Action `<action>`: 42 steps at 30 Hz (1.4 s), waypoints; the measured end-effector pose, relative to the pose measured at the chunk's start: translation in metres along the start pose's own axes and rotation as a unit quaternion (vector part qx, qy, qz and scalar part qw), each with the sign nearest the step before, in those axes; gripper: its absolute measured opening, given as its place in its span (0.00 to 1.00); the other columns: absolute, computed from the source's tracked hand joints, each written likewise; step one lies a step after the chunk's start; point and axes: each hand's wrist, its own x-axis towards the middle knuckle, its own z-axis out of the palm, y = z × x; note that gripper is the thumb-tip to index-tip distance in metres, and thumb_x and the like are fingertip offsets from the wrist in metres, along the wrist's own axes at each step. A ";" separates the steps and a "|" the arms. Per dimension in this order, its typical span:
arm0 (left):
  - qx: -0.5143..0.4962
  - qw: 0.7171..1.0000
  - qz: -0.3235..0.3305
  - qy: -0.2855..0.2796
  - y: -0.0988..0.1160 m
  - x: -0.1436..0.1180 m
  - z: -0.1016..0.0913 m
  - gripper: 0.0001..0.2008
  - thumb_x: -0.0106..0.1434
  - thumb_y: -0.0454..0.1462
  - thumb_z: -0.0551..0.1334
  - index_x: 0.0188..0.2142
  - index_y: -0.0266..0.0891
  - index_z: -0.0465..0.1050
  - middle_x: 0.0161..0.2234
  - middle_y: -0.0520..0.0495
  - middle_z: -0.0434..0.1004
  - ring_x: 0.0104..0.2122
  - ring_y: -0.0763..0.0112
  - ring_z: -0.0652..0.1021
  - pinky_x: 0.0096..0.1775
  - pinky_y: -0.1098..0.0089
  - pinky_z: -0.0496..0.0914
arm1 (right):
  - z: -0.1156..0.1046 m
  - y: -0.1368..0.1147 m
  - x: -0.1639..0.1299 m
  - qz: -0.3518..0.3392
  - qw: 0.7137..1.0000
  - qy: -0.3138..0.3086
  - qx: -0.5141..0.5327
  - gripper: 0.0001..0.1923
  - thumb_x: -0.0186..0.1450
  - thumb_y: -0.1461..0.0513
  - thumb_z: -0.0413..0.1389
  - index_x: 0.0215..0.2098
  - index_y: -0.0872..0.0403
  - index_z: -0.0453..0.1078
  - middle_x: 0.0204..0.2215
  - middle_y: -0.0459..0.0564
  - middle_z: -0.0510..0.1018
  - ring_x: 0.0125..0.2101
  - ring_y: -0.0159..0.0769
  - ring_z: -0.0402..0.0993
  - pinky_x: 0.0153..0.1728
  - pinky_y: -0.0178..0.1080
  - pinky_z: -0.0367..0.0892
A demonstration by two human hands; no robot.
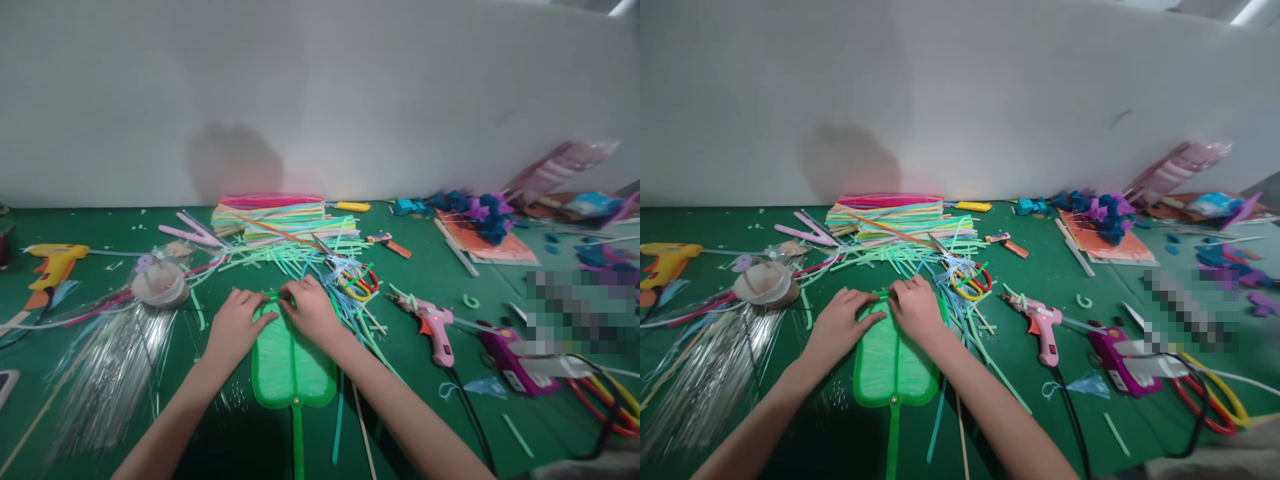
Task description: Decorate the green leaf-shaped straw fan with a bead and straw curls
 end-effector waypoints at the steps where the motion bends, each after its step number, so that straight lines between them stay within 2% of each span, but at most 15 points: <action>1: 0.003 1.000 0.000 0.001 0.001 -0.001 0.001 0.14 0.63 0.46 0.63 0.43 0.41 0.74 0.37 0.46 0.76 0.42 0.58 0.72 0.45 0.59 0.67 | 0.000 -0.001 0.000 0.007 1.000 -0.001 -0.001 0.06 0.64 0.66 0.60 0.40 0.55 0.71 0.36 0.50 0.80 0.39 0.41 0.68 0.41 0.38 0.61; 8: 0.007 1.000 0.005 -0.001 0.000 -0.003 0.005 0.14 0.63 0.46 0.63 0.41 0.39 0.75 0.37 0.45 0.76 0.42 0.58 0.72 0.48 0.57 0.67 | 0.005 -0.012 0.006 0.064 0.997 -0.001 -0.034 0.05 0.64 0.67 0.57 0.39 0.56 0.70 0.32 0.52 0.80 0.36 0.44 0.67 0.39 0.41 0.60; 15: -0.024 0.999 0.025 -0.032 -0.003 -0.004 -0.013 0.16 0.63 0.46 0.63 0.46 0.43 0.77 0.39 0.47 0.80 0.42 0.61 0.75 0.47 0.60 0.69 | -0.001 -0.008 0.005 0.047 0.998 -0.021 -0.030 0.06 0.64 0.68 0.56 0.39 0.54 0.71 0.33 0.50 0.80 0.38 0.42 0.68 0.39 0.39 0.60; 20: -0.049 0.998 0.000 -0.050 -0.005 0.000 -0.019 0.10 0.64 0.43 0.62 0.39 0.44 0.80 0.36 0.49 0.83 0.40 0.61 0.77 0.43 0.62 0.70 | -0.002 -0.008 0.008 0.044 0.998 -0.024 -0.023 0.07 0.63 0.69 0.56 0.39 0.54 0.72 0.32 0.51 0.80 0.38 0.42 0.68 0.39 0.39 0.61; 22: -0.042 0.998 -0.005 -0.041 -0.004 0.001 -0.015 0.09 0.63 0.42 0.63 0.40 0.43 0.79 0.36 0.49 0.82 0.40 0.60 0.76 0.43 0.61 0.69 | -0.001 -0.010 0.009 0.043 0.999 -0.018 -0.022 0.07 0.63 0.69 0.56 0.39 0.55 0.73 0.32 0.51 0.79 0.38 0.43 0.67 0.40 0.39 0.61; 25: -0.032 0.999 -0.012 -0.027 -0.001 0.002 -0.008 0.15 0.62 0.41 0.64 0.48 0.42 0.75 0.36 0.48 0.81 0.40 0.60 0.75 0.42 0.60 0.69 | 0.000 -0.011 0.009 0.046 0.999 -0.001 -0.019 0.06 0.64 0.69 0.56 0.38 0.55 0.74 0.34 0.54 0.78 0.40 0.44 0.66 0.42 0.41 0.60; 27: -0.025 0.999 -0.011 -0.021 0.000 0.002 -0.006 0.16 0.62 0.41 0.64 0.49 0.42 0.74 0.35 0.48 0.80 0.39 0.60 0.75 0.43 0.60 0.69 | -0.001 -0.008 0.008 0.054 0.998 0.012 -0.010 0.04 0.64 0.67 0.57 0.36 0.55 0.75 0.36 0.54 0.76 0.41 0.44 0.66 0.44 0.42 0.61; 29: -0.018 1.000 -0.005 -0.018 0.000 0.002 -0.005 0.14 0.62 0.41 0.63 0.47 0.43 0.76 0.35 0.48 0.79 0.39 0.60 0.74 0.43 0.60 0.68 | -0.007 -0.003 0.007 0.067 0.997 0.024 0.007 0.04 0.63 0.65 0.58 0.35 0.54 0.76 0.36 0.53 0.76 0.41 0.43 0.67 0.45 0.42 0.61; 34: 0.004 1.000 0.002 -0.015 0.002 0.000 -0.004 0.14 0.64 0.41 0.62 0.48 0.43 0.77 0.35 0.47 0.76 0.41 0.60 0.73 0.45 0.59 0.69 | -0.028 0.012 0.002 0.099 0.992 0.065 0.039 0.09 0.64 0.68 0.56 0.41 0.54 0.77 0.37 0.51 0.76 0.42 0.41 0.68 0.47 0.42 0.62; 37: 0.019 1.000 0.001 -0.017 0.003 -0.001 -0.003 0.15 0.64 0.40 0.61 0.50 0.41 0.77 0.35 0.45 0.76 0.41 0.59 0.73 0.46 0.59 0.68 | -0.032 0.010 -0.004 0.061 0.996 0.060 0.036 0.11 0.62 0.68 0.58 0.40 0.50 0.78 0.39 0.50 0.75 0.43 0.42 0.66 0.48 0.43 0.61; 40: 0.033 0.999 0.002 -0.022 0.003 -0.001 -0.001 0.16 0.64 0.41 0.62 0.50 0.41 0.77 0.36 0.44 0.77 0.41 0.58 0.73 0.49 0.57 0.67 | -0.024 0.000 -0.012 -0.009 0.999 0.034 -0.004 0.11 0.63 0.66 0.58 0.41 0.48 0.79 0.42 0.53 0.73 0.45 0.44 0.62 0.48 0.44 0.61; 42: 0.040 0.999 0.003 -0.023 0.002 -0.001 0.000 0.17 0.64 0.41 0.62 0.51 0.41 0.77 0.37 0.44 0.77 0.42 0.57 0.73 0.50 0.56 0.66 | -0.016 -0.006 -0.016 -0.030 0.999 0.025 -0.037 0.10 0.64 0.64 0.58 0.42 0.48 0.79 0.44 0.54 0.72 0.46 0.45 0.61 0.48 0.45 0.61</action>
